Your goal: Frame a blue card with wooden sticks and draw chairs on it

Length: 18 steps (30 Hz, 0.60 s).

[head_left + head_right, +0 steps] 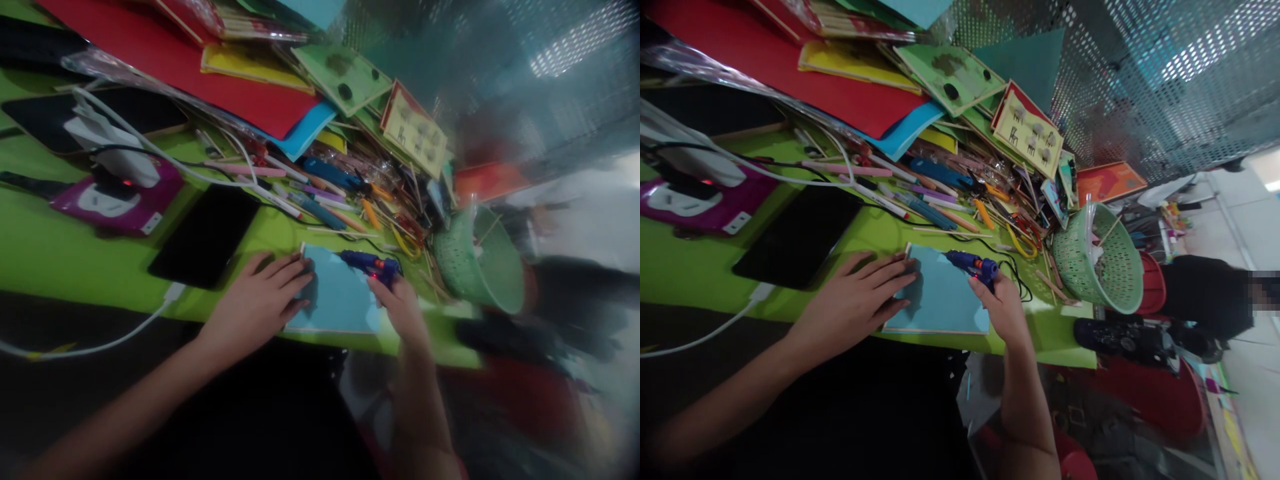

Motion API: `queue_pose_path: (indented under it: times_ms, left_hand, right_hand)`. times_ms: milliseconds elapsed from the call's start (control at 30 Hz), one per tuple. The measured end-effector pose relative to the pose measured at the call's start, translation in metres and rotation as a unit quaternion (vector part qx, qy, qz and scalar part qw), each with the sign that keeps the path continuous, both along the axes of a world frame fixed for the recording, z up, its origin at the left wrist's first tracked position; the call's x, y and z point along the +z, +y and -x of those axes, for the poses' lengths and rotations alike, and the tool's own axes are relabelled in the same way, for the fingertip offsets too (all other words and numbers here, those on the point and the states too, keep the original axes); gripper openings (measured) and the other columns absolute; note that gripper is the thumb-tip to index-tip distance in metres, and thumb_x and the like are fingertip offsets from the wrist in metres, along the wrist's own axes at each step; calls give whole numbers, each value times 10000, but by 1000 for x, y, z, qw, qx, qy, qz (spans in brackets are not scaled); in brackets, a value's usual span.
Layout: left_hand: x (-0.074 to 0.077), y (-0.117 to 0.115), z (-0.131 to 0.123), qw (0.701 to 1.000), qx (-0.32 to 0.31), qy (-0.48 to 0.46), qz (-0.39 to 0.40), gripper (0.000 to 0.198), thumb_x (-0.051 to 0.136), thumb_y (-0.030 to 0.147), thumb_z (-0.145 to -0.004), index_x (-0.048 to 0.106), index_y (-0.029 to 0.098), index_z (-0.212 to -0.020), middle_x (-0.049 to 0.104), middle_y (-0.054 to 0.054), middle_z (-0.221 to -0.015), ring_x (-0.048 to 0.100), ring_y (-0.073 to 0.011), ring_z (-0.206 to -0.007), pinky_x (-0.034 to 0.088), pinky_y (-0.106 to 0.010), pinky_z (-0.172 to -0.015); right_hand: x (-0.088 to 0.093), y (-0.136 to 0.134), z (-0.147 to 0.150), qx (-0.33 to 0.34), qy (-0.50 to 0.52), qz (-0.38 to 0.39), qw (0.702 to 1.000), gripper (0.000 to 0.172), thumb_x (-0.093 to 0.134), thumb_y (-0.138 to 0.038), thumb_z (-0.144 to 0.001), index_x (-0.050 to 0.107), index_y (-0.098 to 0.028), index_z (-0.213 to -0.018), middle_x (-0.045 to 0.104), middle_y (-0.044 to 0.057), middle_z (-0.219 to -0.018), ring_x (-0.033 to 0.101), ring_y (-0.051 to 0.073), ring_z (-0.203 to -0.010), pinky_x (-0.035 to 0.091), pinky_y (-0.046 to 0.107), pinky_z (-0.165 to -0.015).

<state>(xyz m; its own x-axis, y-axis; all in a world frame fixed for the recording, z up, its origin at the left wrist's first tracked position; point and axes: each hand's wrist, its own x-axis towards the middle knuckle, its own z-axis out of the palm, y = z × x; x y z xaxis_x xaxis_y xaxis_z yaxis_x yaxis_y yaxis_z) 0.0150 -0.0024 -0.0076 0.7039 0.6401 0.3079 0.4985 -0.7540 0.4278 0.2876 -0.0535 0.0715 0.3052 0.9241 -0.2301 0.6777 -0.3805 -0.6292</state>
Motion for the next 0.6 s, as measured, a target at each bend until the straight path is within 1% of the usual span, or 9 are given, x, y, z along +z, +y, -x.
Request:
queue_pose_path:
  times_ms: [167,300,367,600]
  left_hand:
    - [-1,0,0,1000,1,0,-1,376,485,363,-1112,677,203,-1392,627,-106,-1564,576,-337,-1450,399,-606,-1203]
    - [-1,0,0,1000,0,-6,6,369,492,368,-1108,688,214,-1380,633,-97,-1558,571,-332,-1457,387,-600,-1225]
    - [-1,0,0,1000,1,-7,7,372,506,363,-1103,683,208,-1391,632,-104,-1559,575,-333,-1452,383,-595,-1228]
    - [0,0,0,1000,0,2,-1,385,506,361,-1106,673,193,-1409,622,-106,-1569,574,-342,-1450,395,-594,-1201]
  right_hand:
    - [-3,5,5,19,-5,2,1000,364,639,-584,-892,675,-233,-806,550,-29,-541,519,174,-540,409,310,-576]
    - [-5,8,8,34,-7,-6,999,350,647,-584,-894,685,-244,-816,553,-17,-542,550,198,-589,422,317,-598]
    - [-3,7,7,28,-6,-5,1000,354,646,-585,-890,677,-241,-809,553,-18,-548,547,192,-580,423,314,-595]
    - [4,-3,-3,-21,5,4,1000,378,640,-595,-838,590,-242,-713,502,-36,-521,473,151,-490,392,302,-524]
